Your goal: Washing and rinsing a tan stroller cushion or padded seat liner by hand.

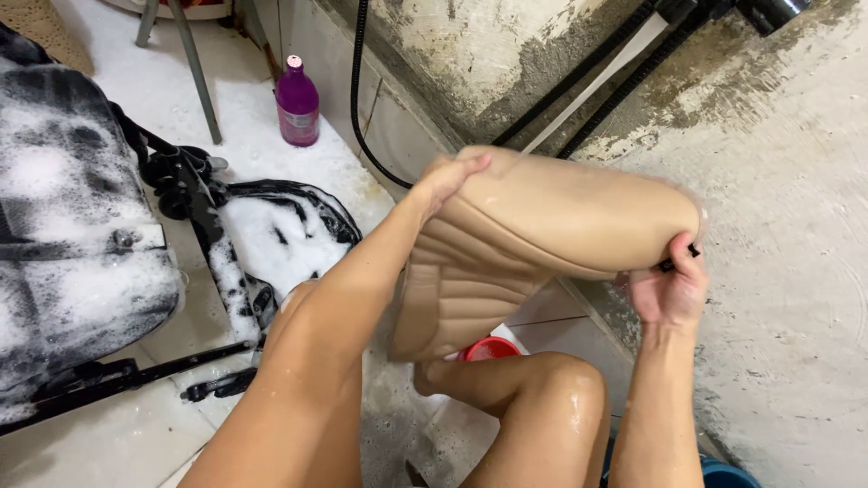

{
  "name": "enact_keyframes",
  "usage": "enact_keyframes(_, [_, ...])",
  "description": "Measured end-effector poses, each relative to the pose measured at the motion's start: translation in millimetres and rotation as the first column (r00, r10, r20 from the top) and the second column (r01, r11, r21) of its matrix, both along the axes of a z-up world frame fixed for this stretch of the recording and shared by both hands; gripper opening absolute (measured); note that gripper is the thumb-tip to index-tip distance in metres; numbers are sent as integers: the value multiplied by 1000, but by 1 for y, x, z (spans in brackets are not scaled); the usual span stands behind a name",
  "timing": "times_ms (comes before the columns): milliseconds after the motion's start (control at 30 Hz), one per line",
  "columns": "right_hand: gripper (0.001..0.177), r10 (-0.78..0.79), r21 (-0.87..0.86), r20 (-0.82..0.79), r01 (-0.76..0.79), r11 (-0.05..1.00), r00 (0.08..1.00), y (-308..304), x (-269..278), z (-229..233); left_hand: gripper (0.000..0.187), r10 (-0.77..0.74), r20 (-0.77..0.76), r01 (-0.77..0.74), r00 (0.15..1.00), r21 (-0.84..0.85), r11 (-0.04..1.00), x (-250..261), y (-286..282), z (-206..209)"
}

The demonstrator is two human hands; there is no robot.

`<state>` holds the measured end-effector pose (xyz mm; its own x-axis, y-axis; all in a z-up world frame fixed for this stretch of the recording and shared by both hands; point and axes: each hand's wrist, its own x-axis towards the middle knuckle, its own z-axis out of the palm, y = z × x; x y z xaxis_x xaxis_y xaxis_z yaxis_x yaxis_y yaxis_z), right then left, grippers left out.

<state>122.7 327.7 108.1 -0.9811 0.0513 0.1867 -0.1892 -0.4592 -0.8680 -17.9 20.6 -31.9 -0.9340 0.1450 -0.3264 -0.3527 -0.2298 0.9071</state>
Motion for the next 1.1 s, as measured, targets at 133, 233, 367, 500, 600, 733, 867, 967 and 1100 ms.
enact_keyframes(133, [38, -133, 121, 97, 121, 985, 986, 13, 5, 4, 56, 45, -98, -32, 994, 127, 991, -3, -7, 10])
enact_keyframes(233, [28, -211, 327, 168, 148, 934, 963, 17, 0, 5, 49, 78, -73, -65, 994, 172, 983, 5, -16, 35])
enact_keyframes(367, [22, -253, 401, 188, 161, 902, 949, 4, -12, 11, 48, 112, -189, -76, 976, 190, 979, 15, -30, 62])
enact_keyframes(500, [16, -186, 308, -67, 197, 931, 980, 30, -39, 15, 50, 188, -356, -122, 916, 200, 972, 27, -46, 87])
enact_keyframes(600, [17, -213, 213, -200, 255, 943, 956, -21, -37, 75, 55, 271, -474, -88, 837, 373, 924, 20, -51, 79])
enact_keyframes(733, [27, -219, 270, -281, 296, 916, 934, -79, -20, 124, 59, 308, -465, -135, 830, 367, 920, 16, -56, 83])
enact_keyframes(867, [58, -97, 381, -153, 150, 912, 983, -68, -32, 113, 63, 355, -532, -77, 769, 474, 877, 20, -69, 81])
enact_keyframes(967, [72, 51, 752, -104, 46, 658, 993, -52, -56, 87, 63, 319, -533, -57, 784, 449, 892, 21, -65, 74])
enact_keyframes(1100, [99, 133, 959, 2, 35, -280, 991, -122, -62, 82, 59, 154, -506, 62, 849, 384, 921, 27, -43, 72])
